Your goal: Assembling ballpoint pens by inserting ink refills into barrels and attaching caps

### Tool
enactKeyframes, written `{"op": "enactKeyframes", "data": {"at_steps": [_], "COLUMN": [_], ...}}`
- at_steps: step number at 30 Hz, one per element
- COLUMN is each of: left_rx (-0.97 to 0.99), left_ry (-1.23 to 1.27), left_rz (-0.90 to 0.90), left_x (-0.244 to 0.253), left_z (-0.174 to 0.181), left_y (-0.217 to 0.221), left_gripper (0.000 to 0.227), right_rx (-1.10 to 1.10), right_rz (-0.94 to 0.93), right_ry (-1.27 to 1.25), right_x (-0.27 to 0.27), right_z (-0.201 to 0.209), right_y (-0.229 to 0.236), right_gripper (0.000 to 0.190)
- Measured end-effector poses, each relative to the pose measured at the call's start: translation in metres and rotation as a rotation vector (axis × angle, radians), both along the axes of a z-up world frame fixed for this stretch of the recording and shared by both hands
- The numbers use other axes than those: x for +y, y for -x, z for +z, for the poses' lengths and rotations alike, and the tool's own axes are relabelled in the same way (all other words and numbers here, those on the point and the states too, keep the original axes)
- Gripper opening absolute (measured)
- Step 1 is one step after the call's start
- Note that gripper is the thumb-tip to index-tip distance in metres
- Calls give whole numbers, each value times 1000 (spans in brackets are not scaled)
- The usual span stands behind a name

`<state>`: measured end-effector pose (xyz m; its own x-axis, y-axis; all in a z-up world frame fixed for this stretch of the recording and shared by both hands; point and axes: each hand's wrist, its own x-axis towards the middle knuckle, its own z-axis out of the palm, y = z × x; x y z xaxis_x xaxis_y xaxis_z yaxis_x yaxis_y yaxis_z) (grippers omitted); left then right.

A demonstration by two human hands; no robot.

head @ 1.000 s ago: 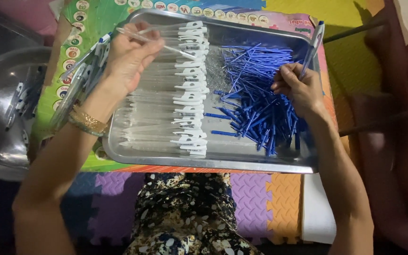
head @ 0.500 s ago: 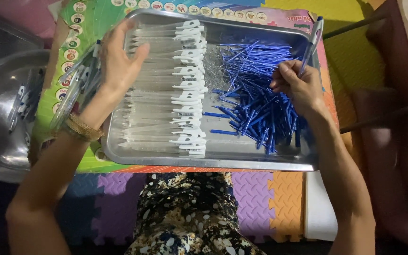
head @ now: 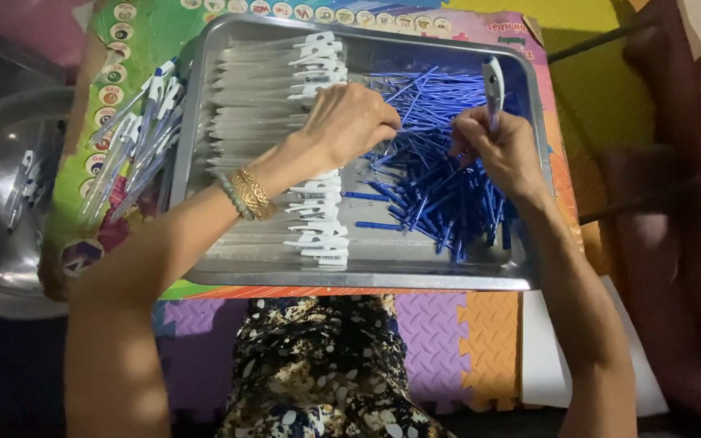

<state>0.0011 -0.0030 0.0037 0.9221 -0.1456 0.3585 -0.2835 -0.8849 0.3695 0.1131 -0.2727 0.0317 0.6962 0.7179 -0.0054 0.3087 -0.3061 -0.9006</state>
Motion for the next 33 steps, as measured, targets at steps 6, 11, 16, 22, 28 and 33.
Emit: {"op": "enactKeyframes", "data": {"at_steps": [6, 11, 16, 22, 28, 33], "left_rx": [-96, -5, -263, 440, 528, 575], "left_ry": [-324, -231, -637, 104, 129, 34], "left_rz": [190, 262, 407, 845, 895, 877], "left_x": [32, 45, 188, 213, 236, 237], "left_z": [-33, 15, -2, 30, -16, -15], "left_y": [-19, 11, 61, 167, 180, 174], "left_gripper": [7, 25, 16, 37, 31, 21], "right_rx": [-414, -698, -561, -499, -473, -418], "right_rz": [-197, -164, -216, -174, -192, -200], "right_ry": [188, 281, 254, 294, 290, 366], "right_x": [-17, -27, -15, -10, -9, -7], "right_z": [-10, -26, 3, 9, 8, 19], "right_y": [-36, -51, -21, -15, -11, 0], "right_gripper": [25, 28, 30, 35, 34, 36]}}
